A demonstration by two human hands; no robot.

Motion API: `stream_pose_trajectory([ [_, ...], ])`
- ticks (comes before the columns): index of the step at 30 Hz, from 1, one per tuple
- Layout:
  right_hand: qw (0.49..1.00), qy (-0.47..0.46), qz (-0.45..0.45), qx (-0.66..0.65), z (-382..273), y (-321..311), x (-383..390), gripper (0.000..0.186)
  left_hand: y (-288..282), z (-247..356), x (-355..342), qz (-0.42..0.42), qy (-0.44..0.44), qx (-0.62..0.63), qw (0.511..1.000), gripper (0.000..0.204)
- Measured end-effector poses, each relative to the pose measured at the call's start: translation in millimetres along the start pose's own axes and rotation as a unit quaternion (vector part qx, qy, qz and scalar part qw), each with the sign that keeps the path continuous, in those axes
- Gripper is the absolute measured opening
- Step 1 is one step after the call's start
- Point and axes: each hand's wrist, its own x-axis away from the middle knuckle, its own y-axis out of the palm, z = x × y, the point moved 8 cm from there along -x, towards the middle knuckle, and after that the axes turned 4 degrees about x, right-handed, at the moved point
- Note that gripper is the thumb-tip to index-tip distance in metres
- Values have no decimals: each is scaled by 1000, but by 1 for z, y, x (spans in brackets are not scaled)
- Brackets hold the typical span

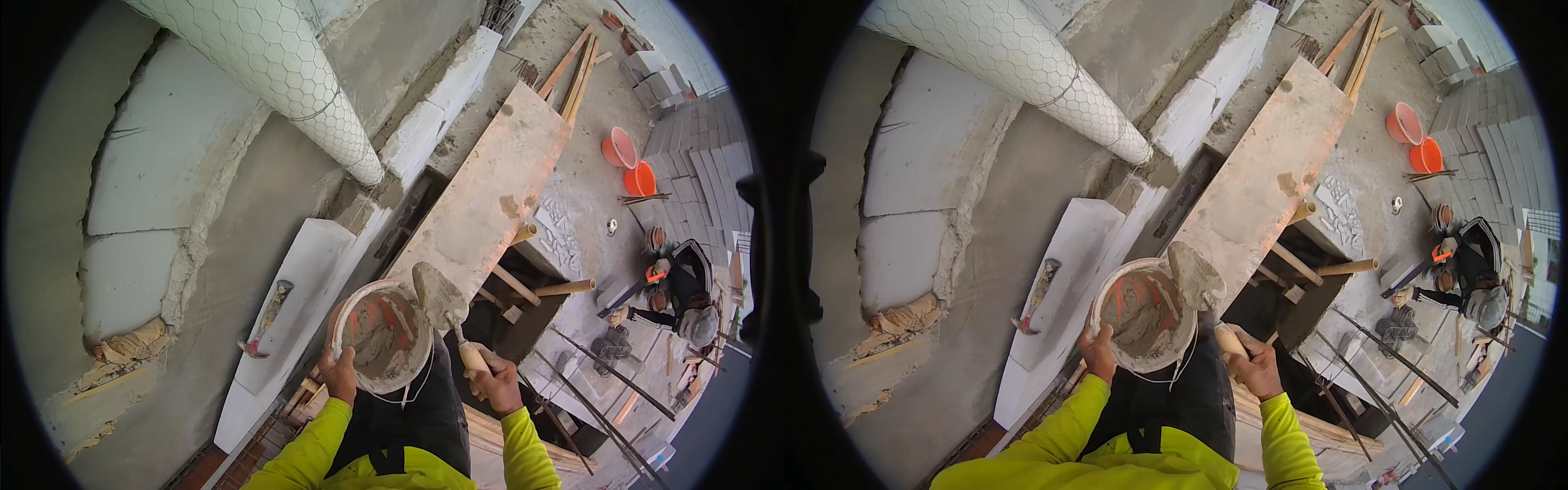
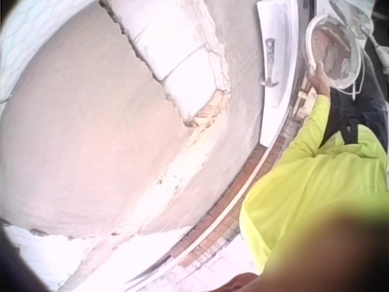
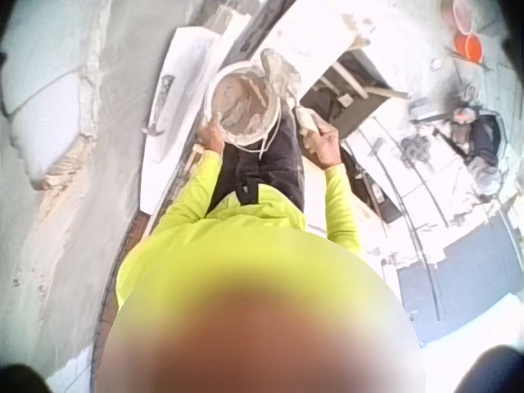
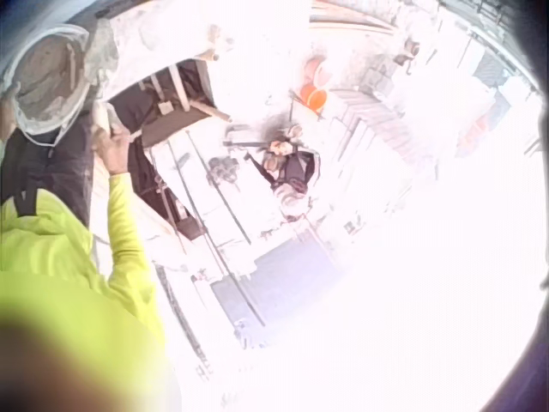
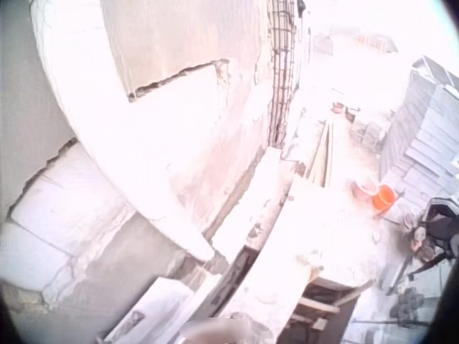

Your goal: The person scoops mortar from a bucket with a trowel and spreads it along a wall. They place white blocks into the mortar bed, tap them with a hammer to set them, and continue adding mortar and blocks along the wall.

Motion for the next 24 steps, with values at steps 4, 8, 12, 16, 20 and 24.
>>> stream_pose_trajectory([
  [4, 996, -9, -32, 84, 22, 26, -154, 58, -27, -58, -3, 60, -29, 37, 997, 48],
  [8, 915, -275, 14, 294, 14, 99, -309, 57, -39, -88, -1, 82, -16, 30, 996, 52],
  [12, 836, -323, 72, 438, 26, 119, -342, 66, -48, -106, 6, 129, -81, -56, 987, 53],
  [16, 853, -332, 57, 398, 30, 108, -320, 63, -49, -113, 9, 147, -99, 1, 984, 53],
  [20, 863, -308, 4, 400, 27, 107, -345, 57, -48, -120, 8, 150, -105, 25, 983, 52],
  [24, 924, -247, 8, 291, 19, 102, -367, 55, -50, -121, 8, 152, -107, 32, 982, 52],
])
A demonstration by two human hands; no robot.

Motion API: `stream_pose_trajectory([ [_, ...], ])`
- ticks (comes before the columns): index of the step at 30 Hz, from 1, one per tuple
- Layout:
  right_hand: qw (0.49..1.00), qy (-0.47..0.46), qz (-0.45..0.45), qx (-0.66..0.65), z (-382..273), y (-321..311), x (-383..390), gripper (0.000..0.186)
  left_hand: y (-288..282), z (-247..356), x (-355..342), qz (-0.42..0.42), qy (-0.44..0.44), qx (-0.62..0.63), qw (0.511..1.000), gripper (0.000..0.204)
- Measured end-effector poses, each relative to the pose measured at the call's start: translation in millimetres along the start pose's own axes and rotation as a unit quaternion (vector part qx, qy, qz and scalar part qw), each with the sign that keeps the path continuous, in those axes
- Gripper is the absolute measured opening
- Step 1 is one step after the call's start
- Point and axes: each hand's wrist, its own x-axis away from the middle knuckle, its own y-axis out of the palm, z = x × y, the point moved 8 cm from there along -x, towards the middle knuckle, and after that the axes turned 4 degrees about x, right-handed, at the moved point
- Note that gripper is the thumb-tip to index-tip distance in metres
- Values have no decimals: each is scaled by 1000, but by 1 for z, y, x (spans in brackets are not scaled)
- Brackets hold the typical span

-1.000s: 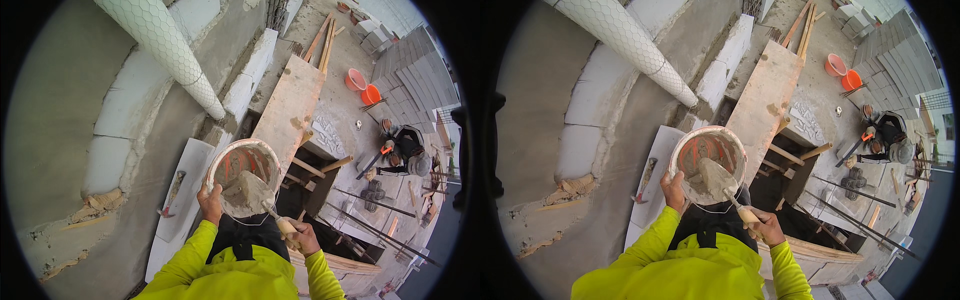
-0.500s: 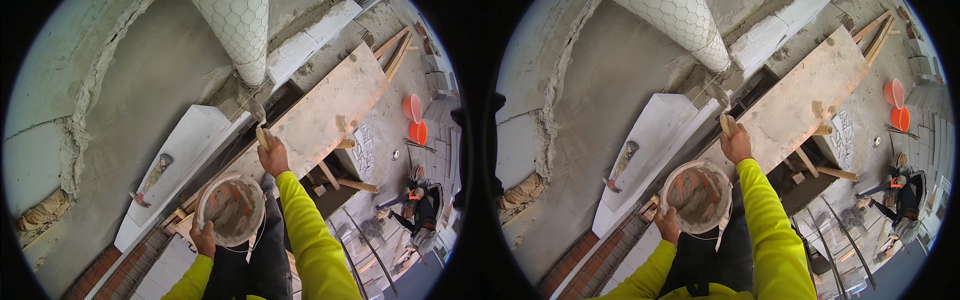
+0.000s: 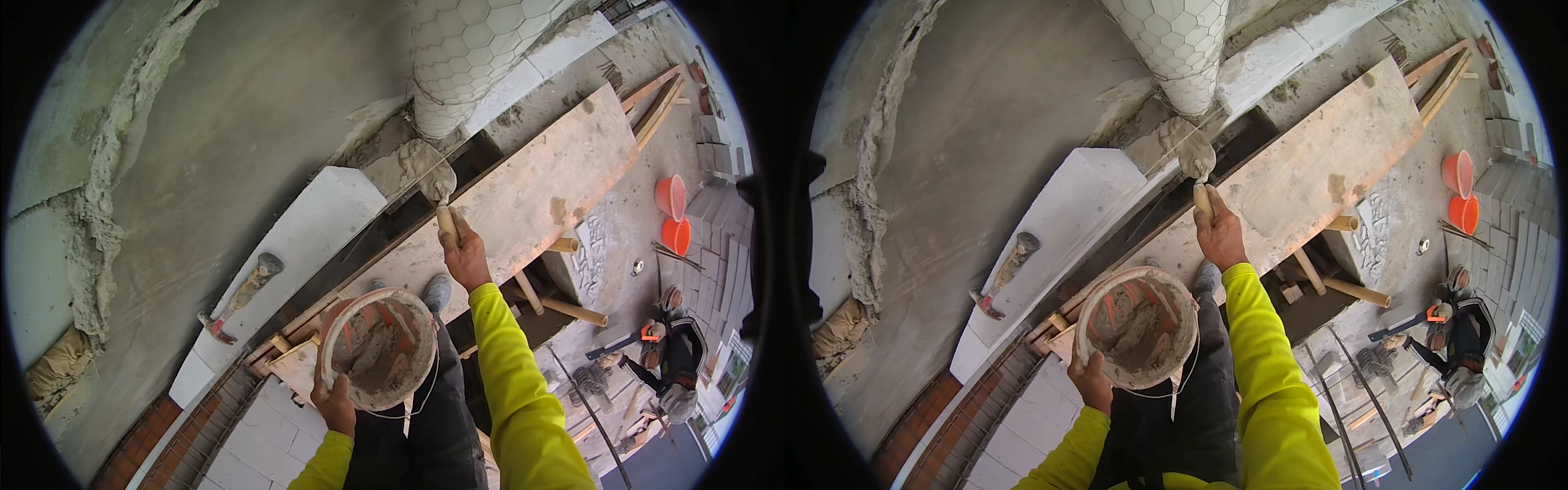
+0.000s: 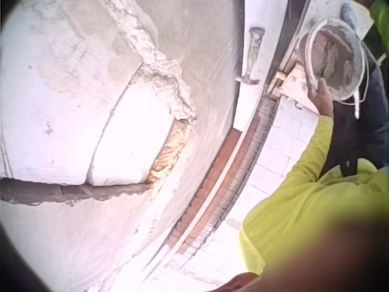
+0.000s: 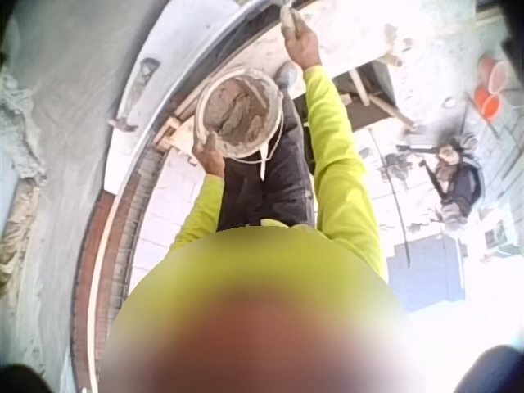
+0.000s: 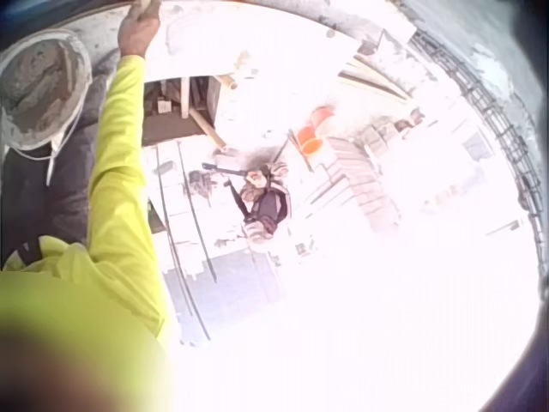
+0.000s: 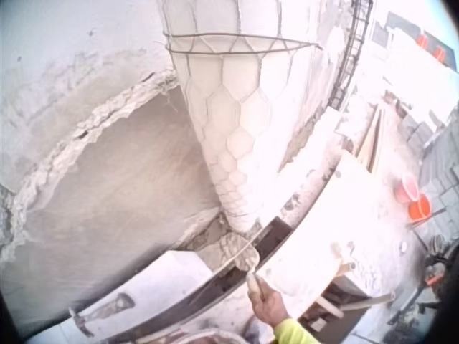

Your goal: The person scoops mortar from a bucket with a trowel and spreads it along a wall. They place white blocks into the mortar bed, tap them with a hammer to set them, and continue adding mortar and blocks along the wall.

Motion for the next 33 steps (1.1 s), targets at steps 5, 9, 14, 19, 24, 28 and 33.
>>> stream_pose_trajectory([
  [5, 957, 237, -100, -135, -1, -1, 37, 55, -1, 8, -2, -2, -2, 5, 1000, 52],
  [9, 955, 248, -79, -143, -5, -10, 35, 53, -3, 9, -4, -5, 1, 7, 1000, 52],
  [14, 968, 200, -47, -147, 4, -6, 20, 51, -7, 3, -7, 7, 0, 6, 1000, 51],
  [19, 940, 291, -75, -158, 4, -2, 43, 52, -7, 1, -7, 21, -12, 7, 1000, 51],
  [24, 943, 247, -101, -199, -3, 5, 6, 48, -4, -5, -12, 12, -17, -9, 1000, 51],
  [28, 932, 274, -214, -97, 21, 10, 20, 48, -2, -11, -15, 8, -22, -14, 1000, 52],
  [33, 974, 172, -118, -93, 19, -8, 72, 49, -4, -9, -14, 7, -24, -21, 999, 53],
])
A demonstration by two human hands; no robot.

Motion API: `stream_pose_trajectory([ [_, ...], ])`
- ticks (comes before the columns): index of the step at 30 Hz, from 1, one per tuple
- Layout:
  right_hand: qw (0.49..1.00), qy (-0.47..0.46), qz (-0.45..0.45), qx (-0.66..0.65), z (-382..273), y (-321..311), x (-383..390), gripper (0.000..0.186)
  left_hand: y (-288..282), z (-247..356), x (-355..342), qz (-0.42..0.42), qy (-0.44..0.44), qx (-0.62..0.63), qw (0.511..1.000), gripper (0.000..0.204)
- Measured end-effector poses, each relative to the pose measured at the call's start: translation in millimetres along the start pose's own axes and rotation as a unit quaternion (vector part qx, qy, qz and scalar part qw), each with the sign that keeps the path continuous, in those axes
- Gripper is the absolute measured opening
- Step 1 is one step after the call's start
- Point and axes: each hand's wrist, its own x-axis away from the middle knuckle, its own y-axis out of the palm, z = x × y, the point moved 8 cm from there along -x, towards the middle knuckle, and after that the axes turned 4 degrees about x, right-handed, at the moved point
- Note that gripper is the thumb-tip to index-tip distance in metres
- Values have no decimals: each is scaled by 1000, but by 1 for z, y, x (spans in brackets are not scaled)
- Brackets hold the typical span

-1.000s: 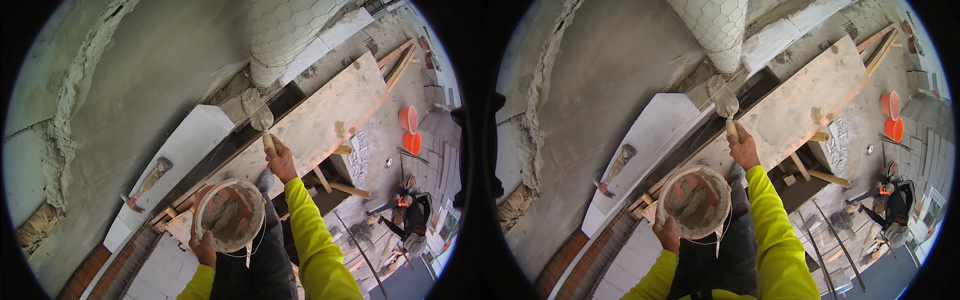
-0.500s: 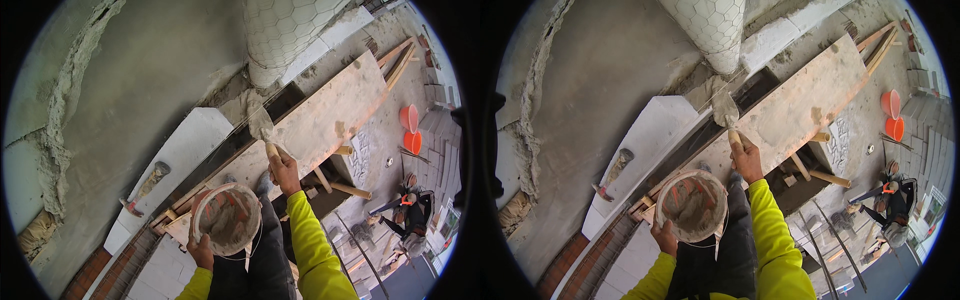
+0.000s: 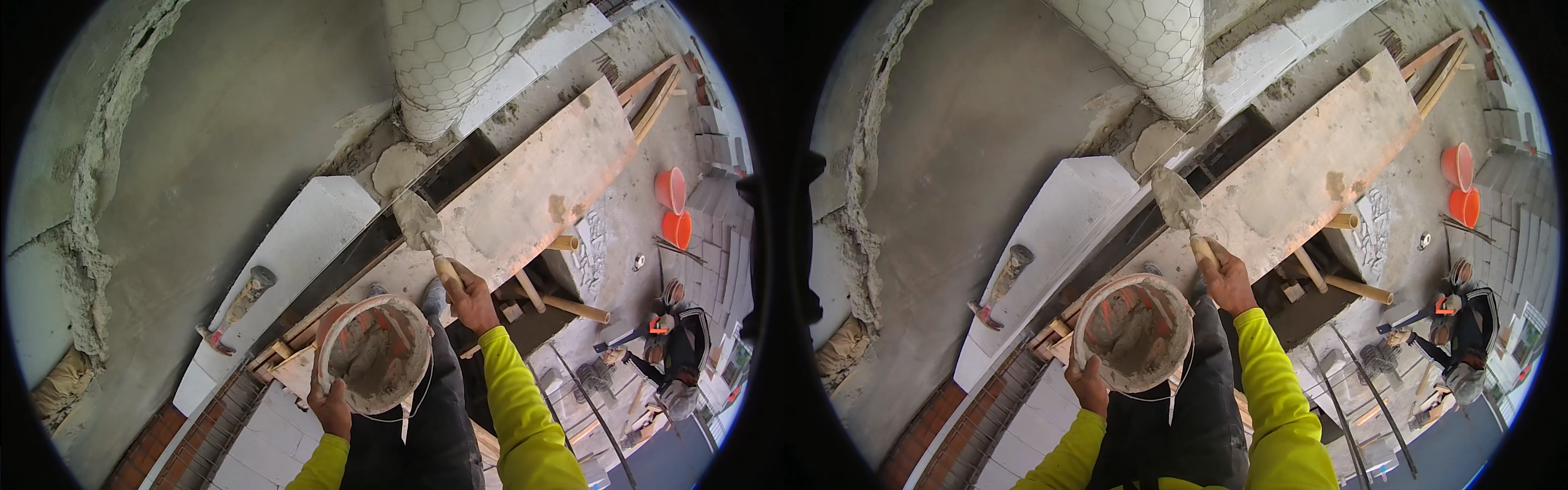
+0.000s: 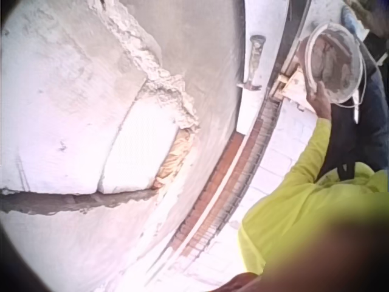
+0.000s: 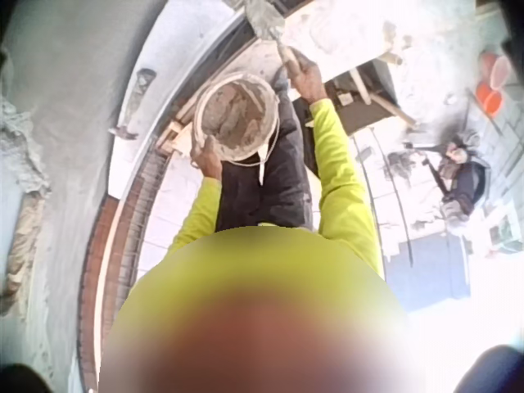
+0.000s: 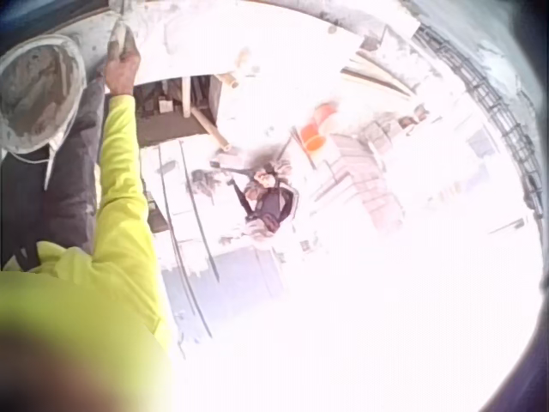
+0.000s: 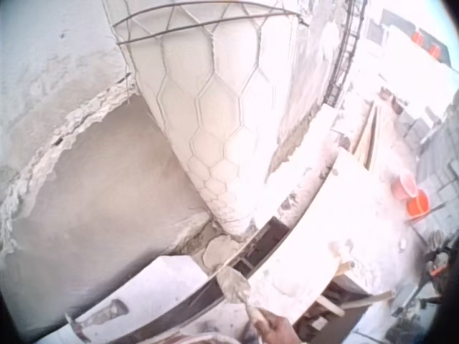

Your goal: The person scoops mortar from a bucket with a trowel and spreads it along a wall. They place white blocks into the mortar bed, tap them with a hammer to set them, and continue adding mortar and blocks along the wall.

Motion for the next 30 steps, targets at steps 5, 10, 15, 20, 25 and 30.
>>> stream_pose_trajectory([
  [5, 953, -220, 148, 145, -15, 22, 0, 49, -3, -7, -3, -2, -5, -21, 1000, 53],
  [10, 945, -197, 144, 218, 8, 68, -43, 58, -12, -16, -6, 3, -6, -50, 999, 54],
  [15, 947, -215, 95, 221, 15, 82, -15, 66, -26, -18, -4, 8, -17, -76, 997, 55],
  [20, 946, -178, 88, 256, 3, 39, 26, 70, -34, -15, -4, 19, -22, -81, 996, 54],
  [25, 953, -214, 125, 173, -25, 34, 10, 66, -26, -11, -9, 13, -18, -77, 997, 54],
  [30, 967, -205, 103, 111, -20, 10, 107, 59, 3, 0, -28, -25, 11, -38, 999, 53],
])
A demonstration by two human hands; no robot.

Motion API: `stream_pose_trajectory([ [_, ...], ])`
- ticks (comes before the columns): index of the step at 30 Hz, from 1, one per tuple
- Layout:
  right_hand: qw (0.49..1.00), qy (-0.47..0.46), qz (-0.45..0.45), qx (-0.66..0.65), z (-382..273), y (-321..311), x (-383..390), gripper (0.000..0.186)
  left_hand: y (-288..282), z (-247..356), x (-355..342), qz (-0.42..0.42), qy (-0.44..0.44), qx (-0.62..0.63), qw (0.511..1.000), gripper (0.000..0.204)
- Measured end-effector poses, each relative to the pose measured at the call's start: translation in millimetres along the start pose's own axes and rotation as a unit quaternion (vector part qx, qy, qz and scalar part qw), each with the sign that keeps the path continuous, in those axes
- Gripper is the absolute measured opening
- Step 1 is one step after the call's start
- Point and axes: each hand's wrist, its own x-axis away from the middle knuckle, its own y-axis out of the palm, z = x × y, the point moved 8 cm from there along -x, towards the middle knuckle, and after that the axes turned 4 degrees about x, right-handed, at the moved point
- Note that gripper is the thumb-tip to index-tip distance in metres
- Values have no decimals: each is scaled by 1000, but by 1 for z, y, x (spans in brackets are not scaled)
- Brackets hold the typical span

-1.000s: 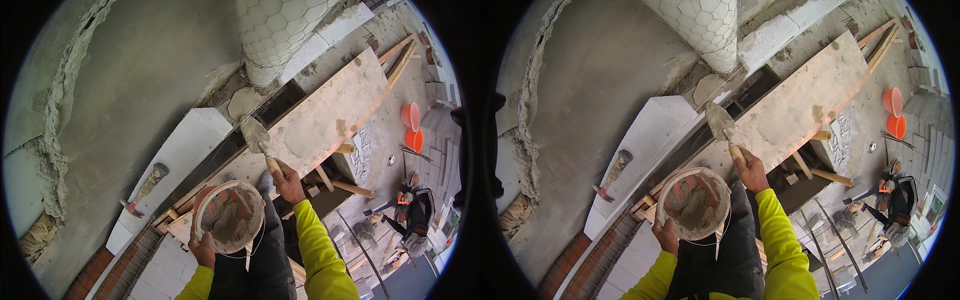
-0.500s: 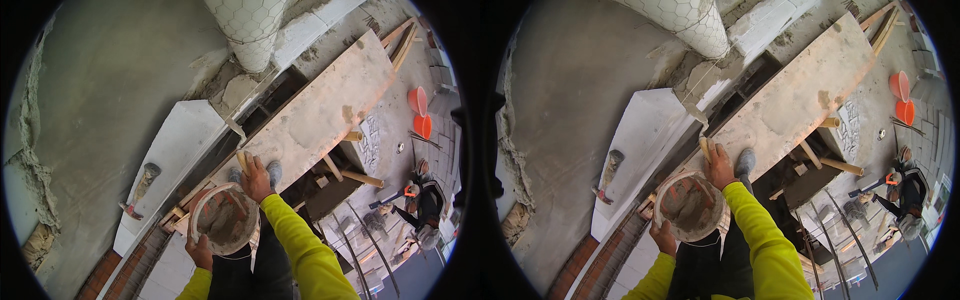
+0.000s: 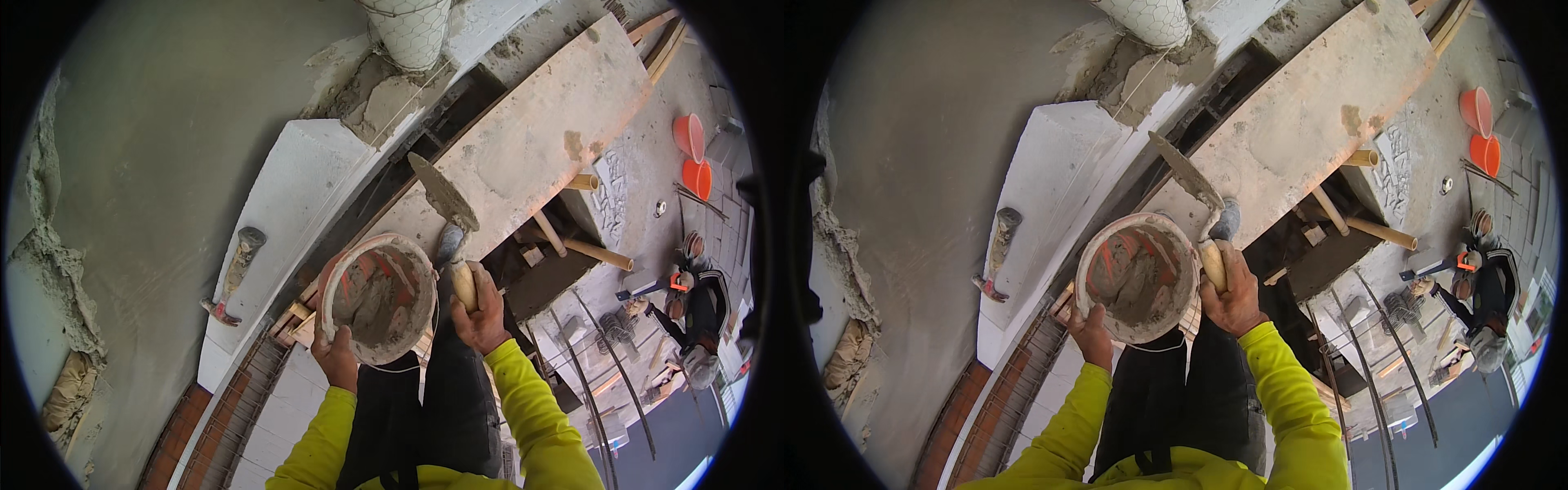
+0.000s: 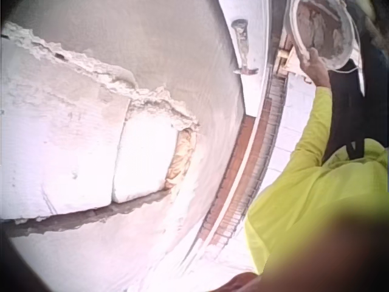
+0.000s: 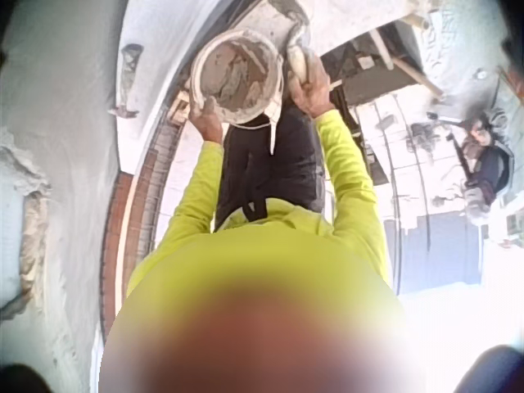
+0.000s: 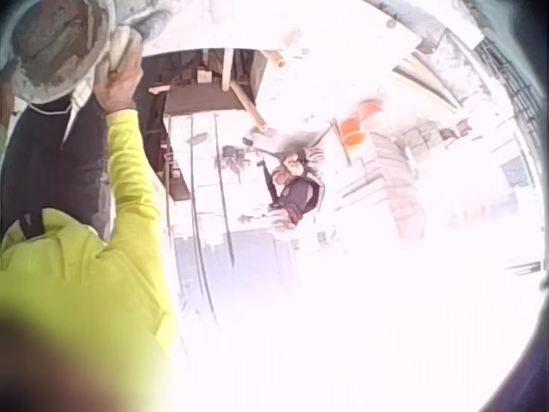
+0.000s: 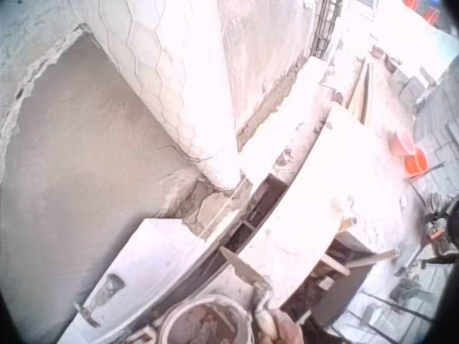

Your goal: The person scoops mortar from a bucket with a trowel and spreads it along a wall. They place white blocks into the mortar bed, tap them with a hammer to set them, and continue adding mortar and blocks along the wall.

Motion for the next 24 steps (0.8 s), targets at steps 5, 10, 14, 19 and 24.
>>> stream_pose_trajectory([
  [5, 957, -25, -185, 221, -4, -10, 62, 65, 61, 36, -6, -57, 101, -23, 993, 54],
  [10, 913, 5, -228, 337, 2, 18, 57, 61, 115, 89, 14, -151, 210, -100, 961, 58],
  [14, 946, 30, -194, 258, -15, 24, 74, 55, 136, 122, 19, -221, 276, -116, 928, 60],
  [19, 980, 82, -180, -34, -21, 16, 88, 61, 146, 116, 23, -258, 231, -69, 936, 62],
  [24, 838, 346, -228, -354, 5, 0, 116, 50, 116, 87, 5, -180, 124, 39, 975, 59],
])
